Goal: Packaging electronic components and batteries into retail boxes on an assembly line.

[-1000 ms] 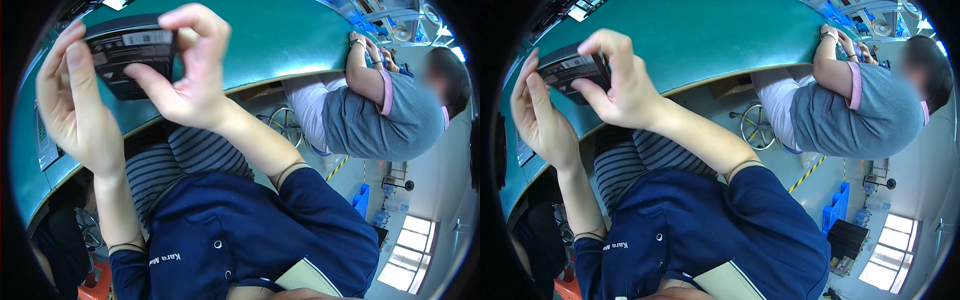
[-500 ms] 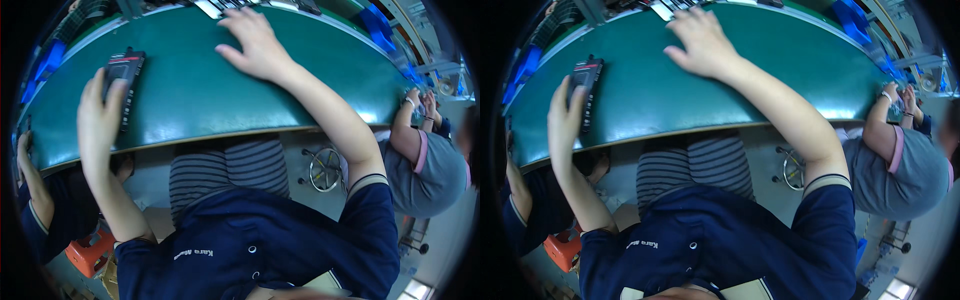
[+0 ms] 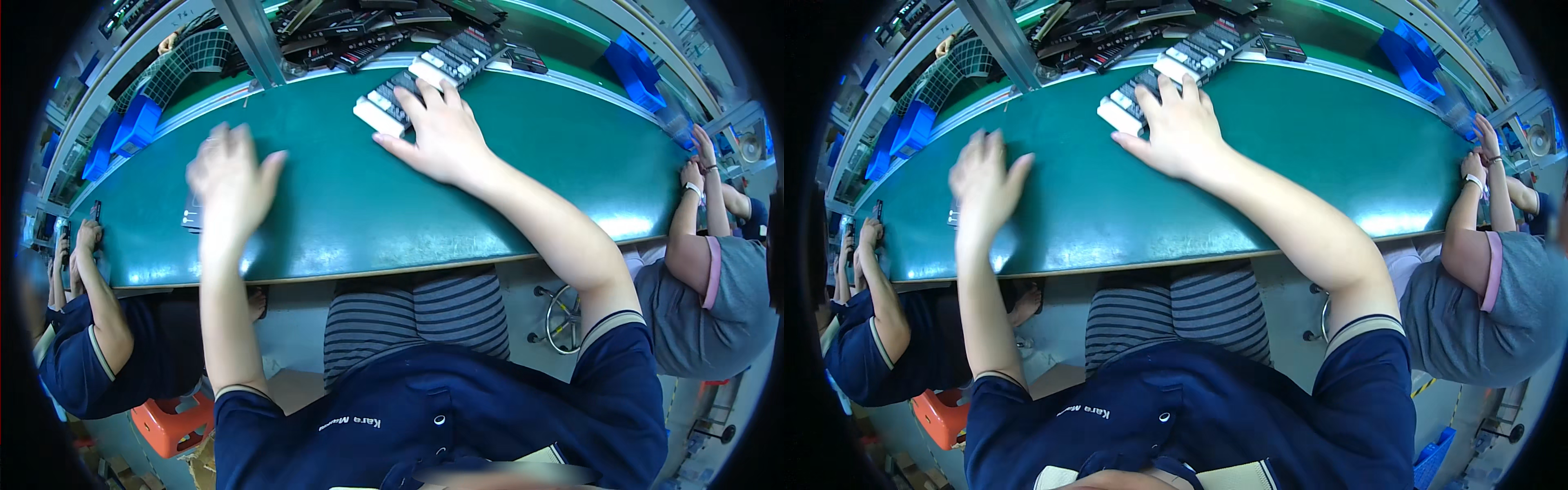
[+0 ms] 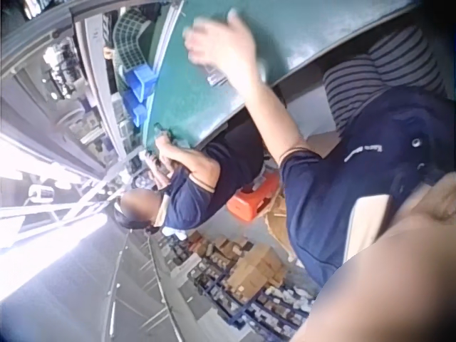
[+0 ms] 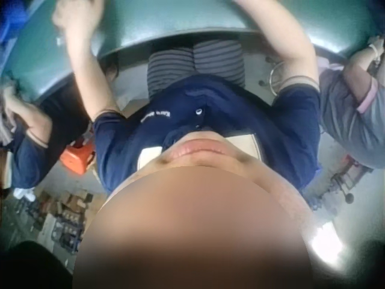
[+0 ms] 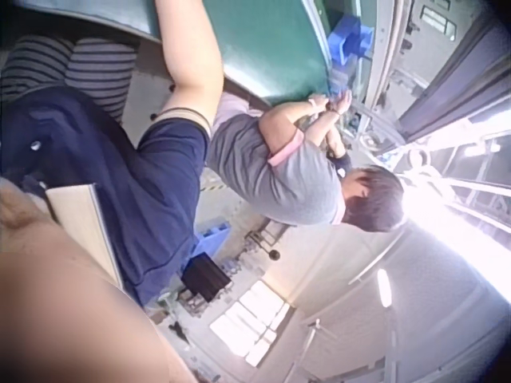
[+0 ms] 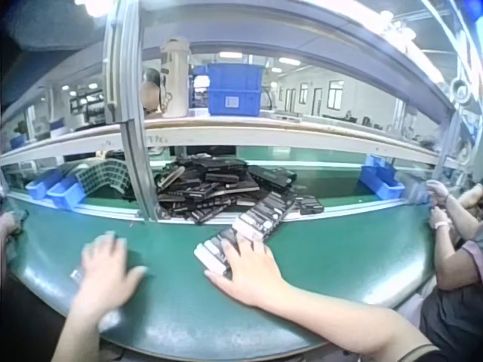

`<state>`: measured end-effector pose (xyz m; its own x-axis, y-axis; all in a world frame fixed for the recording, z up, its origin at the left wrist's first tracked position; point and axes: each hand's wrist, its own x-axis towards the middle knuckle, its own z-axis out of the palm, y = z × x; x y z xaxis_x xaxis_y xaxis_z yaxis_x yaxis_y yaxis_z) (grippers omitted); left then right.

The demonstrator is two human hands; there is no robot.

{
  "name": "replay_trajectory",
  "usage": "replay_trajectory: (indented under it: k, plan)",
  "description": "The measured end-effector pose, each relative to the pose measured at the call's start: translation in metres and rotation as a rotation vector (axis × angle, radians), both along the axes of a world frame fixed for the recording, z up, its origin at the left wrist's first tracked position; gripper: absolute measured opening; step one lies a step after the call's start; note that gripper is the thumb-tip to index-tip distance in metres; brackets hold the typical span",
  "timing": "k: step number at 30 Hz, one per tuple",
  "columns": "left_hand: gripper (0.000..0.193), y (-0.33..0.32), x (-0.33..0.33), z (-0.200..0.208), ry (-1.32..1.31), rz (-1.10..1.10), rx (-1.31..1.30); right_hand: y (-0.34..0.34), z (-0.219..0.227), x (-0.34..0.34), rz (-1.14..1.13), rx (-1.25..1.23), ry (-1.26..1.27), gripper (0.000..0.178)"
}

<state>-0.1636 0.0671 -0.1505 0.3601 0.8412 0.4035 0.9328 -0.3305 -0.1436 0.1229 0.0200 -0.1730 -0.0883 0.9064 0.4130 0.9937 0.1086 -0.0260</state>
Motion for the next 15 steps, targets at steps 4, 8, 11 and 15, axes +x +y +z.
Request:
replay_trajectory:
  k: [4,8,11,15]
  plan:
    - [0.062,0.008,0.060,0.016,-0.345,-0.533,-0.246,-0.026,0.015,-0.015,0.346,0.055,0.030,0.045]
    - [0.060,0.044,0.100,0.004,-0.576,-0.639,-0.185,-0.035,0.022,0.002,0.760,0.028,0.073,0.029]
    - [0.060,0.043,0.095,-0.004,-0.354,-0.793,-0.049,-0.034,0.012,0.032,0.825,0.104,0.203,0.029]
    - [0.076,0.019,0.079,0.008,-0.103,-0.692,-0.213,-0.016,0.004,0.084,0.400,0.180,0.215,0.019]
